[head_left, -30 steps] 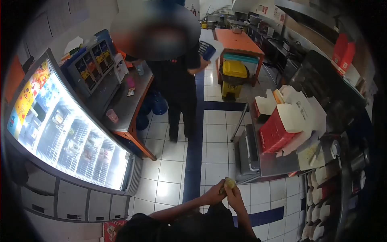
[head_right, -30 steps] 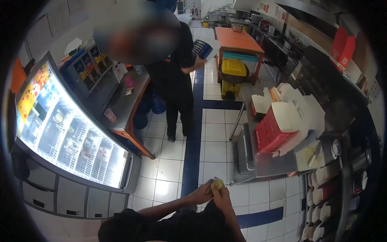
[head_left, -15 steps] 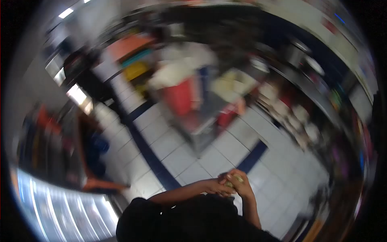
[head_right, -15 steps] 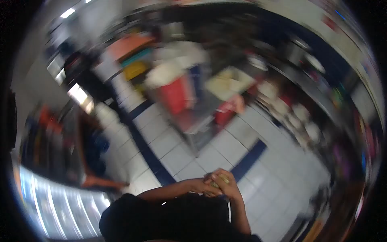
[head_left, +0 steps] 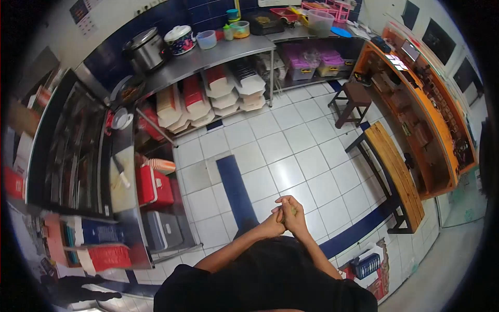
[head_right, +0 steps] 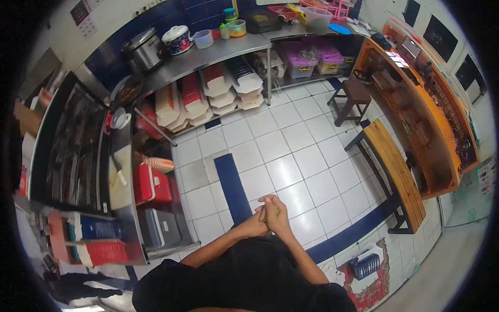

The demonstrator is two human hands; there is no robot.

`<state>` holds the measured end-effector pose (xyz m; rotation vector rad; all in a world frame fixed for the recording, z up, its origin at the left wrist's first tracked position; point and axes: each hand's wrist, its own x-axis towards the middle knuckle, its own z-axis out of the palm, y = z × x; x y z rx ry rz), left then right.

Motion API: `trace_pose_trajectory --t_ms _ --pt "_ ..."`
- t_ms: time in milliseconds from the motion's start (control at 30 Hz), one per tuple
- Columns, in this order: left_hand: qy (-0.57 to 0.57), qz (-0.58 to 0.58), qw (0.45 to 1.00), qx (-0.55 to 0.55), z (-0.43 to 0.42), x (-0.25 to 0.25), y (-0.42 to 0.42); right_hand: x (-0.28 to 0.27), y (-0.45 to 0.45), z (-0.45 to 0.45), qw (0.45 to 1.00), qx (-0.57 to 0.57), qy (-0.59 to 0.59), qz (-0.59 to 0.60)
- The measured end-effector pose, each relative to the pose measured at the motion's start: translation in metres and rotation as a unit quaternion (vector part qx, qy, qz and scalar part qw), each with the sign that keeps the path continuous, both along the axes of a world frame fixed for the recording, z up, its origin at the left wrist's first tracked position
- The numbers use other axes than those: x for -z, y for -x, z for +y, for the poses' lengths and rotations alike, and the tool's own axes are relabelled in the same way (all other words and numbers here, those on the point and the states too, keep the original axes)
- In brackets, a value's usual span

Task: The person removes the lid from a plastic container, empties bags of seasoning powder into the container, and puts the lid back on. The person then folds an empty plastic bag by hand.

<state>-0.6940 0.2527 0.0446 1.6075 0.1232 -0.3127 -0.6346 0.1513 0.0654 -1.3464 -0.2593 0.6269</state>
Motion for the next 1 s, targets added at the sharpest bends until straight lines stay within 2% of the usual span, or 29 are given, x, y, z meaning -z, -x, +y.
trace_pose_trajectory --t_ms 67,100,200,233,333,367,500,567,633,733,767,833,1000 --pt "-0.032 0.001 0.999 0.020 0.014 0.002 -0.038 0.005 -0.032 0.015 0.999 0.032 0.020 0.000" --pt "-0.103 -0.027 0.994 0.023 0.024 0.003 -0.058 0.007 -0.050 0.027 0.998 0.044 0.019 -0.028" --pt "-0.114 -0.054 0.992 -0.025 0.054 0.021 -0.116 0.017 -0.110 0.066 0.997 0.051 0.014 -0.056" --pt "-0.128 -0.105 0.985 -0.050 0.066 0.025 -0.133 0.018 -0.130 0.080 0.998 0.048 0.023 -0.046" --pt "-0.164 -0.099 0.981 -0.026 0.111 0.043 -0.200 0.016 -0.193 0.124 0.997 0.054 0.031 -0.043" --pt "-0.187 -0.118 0.975 -0.003 0.125 0.027 -0.222 0.011 -0.214 0.138 0.996 0.061 0.005 -0.062" --pt "-0.163 -0.146 0.976 0.006 0.160 0.021 -0.314 -0.004 -0.300 0.168 0.992 0.108 0.005 -0.063" --pt "-0.166 -0.082 0.981 0.065 0.168 0.025 -0.360 -0.010 -0.340 0.170 0.986 0.166 0.012 -0.021" --pt "-0.151 -0.006 0.980 0.130 0.175 -0.019 -0.405 0.000 -0.376 0.166 0.977 0.214 -0.015 -0.005" --pt "-0.176 0.040 0.970 0.164 0.177 -0.026 -0.465 0.013 -0.431 0.159 0.962 0.274 -0.014 0.005" --pt "-0.212 0.004 0.960 0.183 0.175 -0.018 -0.488 0.019 -0.451 0.156 0.956 0.294 -0.015 0.015" --pt "-0.200 0.008 0.955 0.221 0.175 -0.006 -0.532 0.030 -0.493 0.150 0.944 0.328 -0.017 0.033" --pt "-0.184 -0.015 0.941 0.283 0.171 -0.027 -0.656 0.025 -0.625 0.129 0.931 0.358 -0.027 0.069"
